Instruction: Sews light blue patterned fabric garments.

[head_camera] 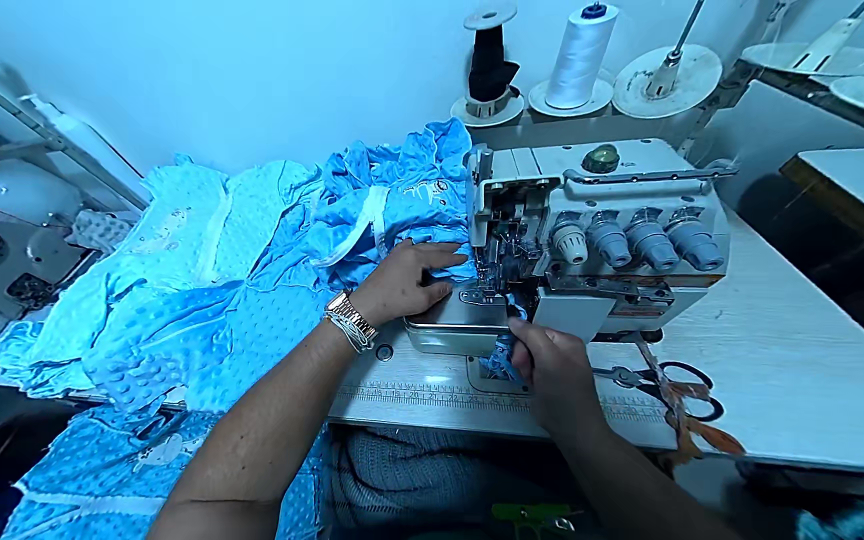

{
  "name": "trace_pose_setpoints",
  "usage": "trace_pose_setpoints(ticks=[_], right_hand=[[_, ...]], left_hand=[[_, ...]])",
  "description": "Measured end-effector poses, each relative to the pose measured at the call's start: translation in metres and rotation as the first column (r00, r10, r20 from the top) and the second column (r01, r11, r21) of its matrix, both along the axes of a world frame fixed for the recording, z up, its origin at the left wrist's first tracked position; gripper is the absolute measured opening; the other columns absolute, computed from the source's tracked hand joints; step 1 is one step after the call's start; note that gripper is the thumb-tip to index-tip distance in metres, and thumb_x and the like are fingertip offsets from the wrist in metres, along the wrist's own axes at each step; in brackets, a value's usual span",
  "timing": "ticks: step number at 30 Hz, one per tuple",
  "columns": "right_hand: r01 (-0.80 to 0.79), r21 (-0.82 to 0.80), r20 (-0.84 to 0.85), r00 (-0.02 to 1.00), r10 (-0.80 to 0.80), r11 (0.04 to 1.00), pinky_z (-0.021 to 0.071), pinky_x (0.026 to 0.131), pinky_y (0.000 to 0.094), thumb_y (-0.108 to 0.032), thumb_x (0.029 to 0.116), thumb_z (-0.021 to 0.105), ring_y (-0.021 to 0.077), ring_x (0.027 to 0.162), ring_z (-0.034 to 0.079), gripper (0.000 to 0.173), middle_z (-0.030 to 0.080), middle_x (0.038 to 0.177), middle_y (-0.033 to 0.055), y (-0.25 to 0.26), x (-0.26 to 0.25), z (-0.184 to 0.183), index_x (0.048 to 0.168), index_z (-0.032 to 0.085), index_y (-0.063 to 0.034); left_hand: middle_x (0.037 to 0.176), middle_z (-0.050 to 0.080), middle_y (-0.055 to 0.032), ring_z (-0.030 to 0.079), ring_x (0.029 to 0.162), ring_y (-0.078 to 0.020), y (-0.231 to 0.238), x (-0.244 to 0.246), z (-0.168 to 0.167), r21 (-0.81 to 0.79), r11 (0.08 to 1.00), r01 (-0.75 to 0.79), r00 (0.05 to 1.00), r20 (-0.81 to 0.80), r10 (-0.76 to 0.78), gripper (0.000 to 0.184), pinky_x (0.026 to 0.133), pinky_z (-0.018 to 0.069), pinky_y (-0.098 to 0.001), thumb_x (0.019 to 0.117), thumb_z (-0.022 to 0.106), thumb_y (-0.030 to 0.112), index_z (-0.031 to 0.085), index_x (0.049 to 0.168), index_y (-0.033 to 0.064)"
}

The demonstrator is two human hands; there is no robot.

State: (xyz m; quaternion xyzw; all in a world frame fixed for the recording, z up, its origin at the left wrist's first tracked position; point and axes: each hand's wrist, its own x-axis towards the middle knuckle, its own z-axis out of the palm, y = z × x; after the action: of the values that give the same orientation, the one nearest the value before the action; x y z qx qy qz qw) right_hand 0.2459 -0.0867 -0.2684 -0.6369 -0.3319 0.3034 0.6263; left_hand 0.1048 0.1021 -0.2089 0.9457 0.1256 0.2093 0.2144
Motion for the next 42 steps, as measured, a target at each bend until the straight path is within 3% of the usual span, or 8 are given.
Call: trace_pose_setpoints(ticks=[4, 9, 13, 22, 27, 33, 37, 42], right_hand=[[0.043, 0.21, 0.618, 0.769, -0.167, 0.977, 0.0451, 0.055, 0.0176, -0.032, 0.0979, 0.057, 0.001, 0.06, 0.053, 0.036, 0.056, 0.065, -0.0047, -0.039, 0.014, -0.041, 0.069, 0.064, -0.011], [-0.025, 0.208, 0.915, 0.358, -0.186, 0.978, 0.0515, 0.085, 0.043, -0.039, 0.098, 0.051, 0.0294, 0.095, 0.068, 0.038, 0.074, 0.099, 0.0134, -0.064, 0.039, -0.063, 0.1, 0.075, -0.0087], [-0.208, 0.025, 0.951, 0.308, 0.041, 0.978, 0.0491, 0.101, 0.0526, -0.053, 0.1006, 0.049, 0.0363, 0.125, 0.062, 0.054, 0.065, 0.133, 0.0198, -0.057, 0.034, -0.059, 0.128, 0.068, -0.0098], [0.027, -0.723, 0.663, 0.309, 0.682, 0.69, 0.0547, 0.074, 0.0624, -0.085, 0.0908, 0.029, 0.0469, 0.09, 0.072, 0.1, 0.072, 0.087, 0.0265, -0.014, 0.013, -0.017, 0.092, 0.073, 0.0052], [0.084, -0.957, 0.289, 0.315, 0.904, 0.277, 0.0505, 0.093, 0.0608, -0.092, 0.0863, 0.021, 0.0426, 0.119, 0.065, 0.111, 0.069, 0.119, 0.027, 0.017, 0.007, 0.009, 0.11, 0.07, 0.005], [0.044, -0.186, 0.947, 0.273, 0.167, 0.982, 0.0537, 0.063, 0.0538, -0.053, 0.0958, 0.05, 0.0417, 0.079, 0.069, 0.059, 0.068, 0.079, 0.0199, -0.025, 0.014, -0.047, 0.075, 0.069, -0.0009], [-0.191, -0.065, 0.979, 0.178, 0.099, 0.98, 0.0542, 0.07, 0.0489, -0.043, 0.0985, 0.05, 0.0384, 0.084, 0.068, 0.047, 0.071, 0.091, 0.0182, -0.031, 0.018, -0.052, 0.088, 0.07, -0.0024], [-0.059, -0.563, 0.791, 0.251, 0.558, 0.824, 0.0544, 0.077, 0.0631, -0.078, 0.0946, 0.034, 0.046, 0.094, 0.071, 0.088, 0.073, 0.093, 0.0238, -0.02, 0.013, -0.036, 0.108, 0.072, 0.0007]], left_hand=[[0.113, 0.073, -0.0158, 0.067, 0.112, -0.0262, -0.005, -0.019, -0.016, 0.037, 0.922, -0.384, 0.833, 0.445, 0.329, 0.021, 0.099, 0.0541, -0.0426, 0.0886, 0.06, 0.006, 0.076, 0.101, 0.0013], [0.166, 0.012, -0.0338, 0.025, 0.144, -0.0629, 0.002, -0.019, -0.005, 0.221, 0.607, -0.764, 0.64, 0.141, 0.755, 0.095, 0.099, 0.0397, -0.073, 0.0708, 0.079, -0.002, 0.044, 0.157, 0.0186], [0.156, 0.033, -0.0339, 0.058, 0.118, -0.0546, 0.052, 0.003, 0.01, 0.131, 0.639, -0.758, 0.627, -0.123, 0.769, 0.101, 0.084, 0.0527, -0.0654, 0.0834, 0.072, -0.004, 0.018, 0.166, 0.0165], [0.129, 0.059, -0.0272, 0.059, 0.12, -0.0385, 0.127, 0.067, 0.09, -0.18, 0.675, -0.715, 0.443, 0.631, 0.637, 0.03, 0.098, 0.0517, -0.0443, 0.0994, 0.055, 0.0, 0.066, 0.127, -0.0018], [0.157, 0.041, -0.0265, 0.041, 0.143, -0.0484, 0.143, 0.045, 0.036, 0.269, 0.804, -0.53, 0.672, -0.444, 0.592, 0.059, 0.108, 0.0368, -0.0716, 0.0964, 0.063, 0.01, 0.049, 0.153, 0.0101], [0.129, 0.066, -0.0235, 0.062, 0.123, -0.0374, 0.167, -0.067, 0.086, 0.044, 0.781, -0.623, 0.764, -0.176, 0.62, 0.032, 0.107, 0.0459, -0.0556, 0.0967, 0.06, 0.002, 0.066, 0.128, -0.0022], [0.109, 0.07, -0.0254, 0.067, 0.101, -0.0405, 0.155, -0.15, 0.075, -0.043, 0.617, -0.786, 0.536, -0.544, 0.646, 0.031, 0.092, 0.0509, -0.0616, 0.0954, 0.071, 0.017, 0.069, 0.117, -0.0049], [0.123, 0.066, -0.0275, 0.06, 0.12, -0.0441, 0.136, -0.159, 0.027, -0.012, 0.521, -0.853, 0.386, -0.687, 0.616, 0.06, 0.102, 0.0415, -0.0697, 0.0902, 0.076, 0.047, 0.068, 0.124, -0.0017]])
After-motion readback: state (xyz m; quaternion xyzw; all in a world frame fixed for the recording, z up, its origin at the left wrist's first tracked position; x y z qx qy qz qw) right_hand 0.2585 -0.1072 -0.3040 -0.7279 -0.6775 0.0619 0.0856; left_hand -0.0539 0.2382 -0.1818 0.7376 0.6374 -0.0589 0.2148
